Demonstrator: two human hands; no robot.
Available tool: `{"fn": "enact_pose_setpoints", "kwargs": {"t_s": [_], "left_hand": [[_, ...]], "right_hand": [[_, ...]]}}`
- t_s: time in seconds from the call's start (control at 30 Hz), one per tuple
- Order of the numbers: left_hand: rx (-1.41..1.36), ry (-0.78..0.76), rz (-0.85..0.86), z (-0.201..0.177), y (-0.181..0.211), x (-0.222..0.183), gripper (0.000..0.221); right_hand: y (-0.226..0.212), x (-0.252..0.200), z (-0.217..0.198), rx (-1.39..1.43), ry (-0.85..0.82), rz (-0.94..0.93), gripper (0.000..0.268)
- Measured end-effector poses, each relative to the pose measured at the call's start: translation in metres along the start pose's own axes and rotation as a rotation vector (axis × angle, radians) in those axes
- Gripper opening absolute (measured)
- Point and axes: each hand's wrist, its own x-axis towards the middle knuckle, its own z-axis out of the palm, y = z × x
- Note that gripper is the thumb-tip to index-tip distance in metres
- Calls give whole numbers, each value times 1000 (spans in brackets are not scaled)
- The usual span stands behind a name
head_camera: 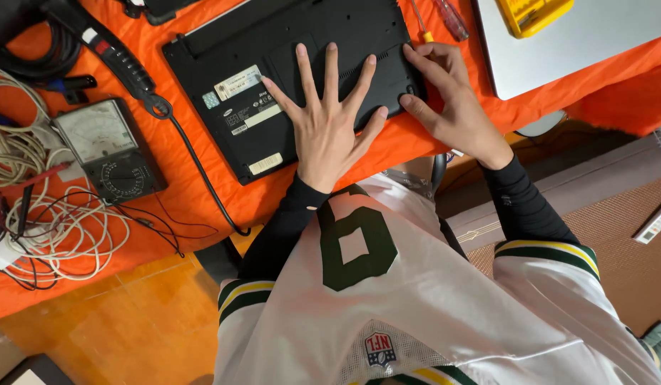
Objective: Drying the internal components of a disassembled laptop using a hair dryer and tools.
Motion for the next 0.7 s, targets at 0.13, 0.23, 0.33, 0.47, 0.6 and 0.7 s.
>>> {"fn": "enact_pose_setpoints", "kwargs": {"t_s": [0.13, 0.23, 0.33, 0.47, 0.6, 0.7], "left_hand": [[2, 17, 36, 6, -3, 0, 63], [28, 48, 62, 16, -5, -1, 64], [39, 38, 55, 6, 2, 4, 62], [50, 14, 50, 2, 6, 7, 63], [51, 41, 50, 8, 7, 6, 62], [52, 56, 53, 8, 9, 13, 63]], "right_hand": [[-1, 0, 0, -22, -2, 27, 58], [-4, 1, -4, -62, -10, 20, 57], [-4, 2, -1, 40, -21, 79, 60], [0, 7, -4, 30, -20, 28, 66], [-2, 8, -5, 36, -66, 99, 73], [0, 9, -9, -7, -51, 51, 74]]}}
